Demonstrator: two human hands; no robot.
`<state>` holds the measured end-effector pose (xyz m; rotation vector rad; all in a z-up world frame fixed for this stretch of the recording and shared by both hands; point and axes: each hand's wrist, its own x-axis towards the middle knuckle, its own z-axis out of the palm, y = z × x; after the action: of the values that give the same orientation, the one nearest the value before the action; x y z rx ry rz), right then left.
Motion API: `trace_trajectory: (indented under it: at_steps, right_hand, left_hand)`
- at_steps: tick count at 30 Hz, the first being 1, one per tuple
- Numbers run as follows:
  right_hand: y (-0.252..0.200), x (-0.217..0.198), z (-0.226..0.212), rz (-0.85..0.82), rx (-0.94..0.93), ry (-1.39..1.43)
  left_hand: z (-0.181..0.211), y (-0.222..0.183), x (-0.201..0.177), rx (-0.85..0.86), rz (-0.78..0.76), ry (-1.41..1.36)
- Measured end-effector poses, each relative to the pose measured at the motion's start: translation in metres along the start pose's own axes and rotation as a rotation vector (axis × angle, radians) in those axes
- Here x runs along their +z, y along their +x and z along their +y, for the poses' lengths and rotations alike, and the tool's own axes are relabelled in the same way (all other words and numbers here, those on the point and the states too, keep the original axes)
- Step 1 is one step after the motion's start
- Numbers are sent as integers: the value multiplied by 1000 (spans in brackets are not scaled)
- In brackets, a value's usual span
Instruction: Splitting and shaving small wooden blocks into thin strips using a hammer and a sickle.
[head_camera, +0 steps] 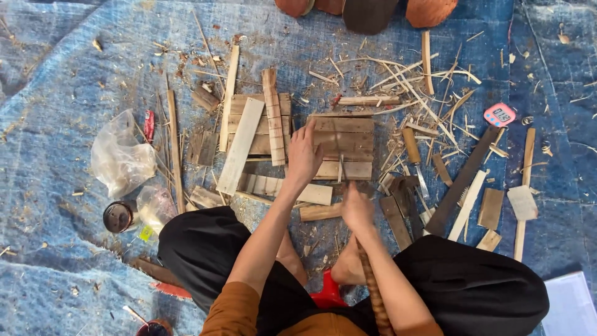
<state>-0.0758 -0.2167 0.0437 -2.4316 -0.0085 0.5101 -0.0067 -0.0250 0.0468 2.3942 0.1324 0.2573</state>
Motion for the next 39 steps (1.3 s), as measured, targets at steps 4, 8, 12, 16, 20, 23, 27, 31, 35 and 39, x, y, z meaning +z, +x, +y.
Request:
trace_trajectory:
  at_steps: [4, 8, 12, 16, 20, 23, 27, 31, 35, 39]
  right_hand:
    - [32, 31, 42, 3, -3, 2]
    - [14, -1, 15, 0, -9, 89]
    - [-6, -49, -46, 57, -27, 50]
    - [38, 36, 14, -28, 9, -148]
    - [43, 49, 21, -100, 32, -149]
    - [41, 51, 20, -145, 65, -173]
    - [16, 18, -5, -198, 82, -70]
    - [-12, 7, -3, -57, -112, 130]
    - [-52, -17, -11, -71, -191, 274]
    - [-75, -37, -28, -62, -277, 74]
  left_hand:
    - [-35, 0, 32, -78, -159, 66]
    - [-26, -4, 24, -112, -151, -101]
    - [-32, 6, 13, -158, -80, -113]
    - [-39, 8, 26, -217, -85, -110]
    - [-26, 8, 29, -158, -165, -122]
    - [-19, 7, 29, -147, -230, -31]
    - [-18, 5, 24, -160, -217, -124]
    - [1, 5, 0, 262, 162, -220]
    - [13, 7, -8, 521, 405, -131]
    - [12, 1, 1, 617, 410, -47]
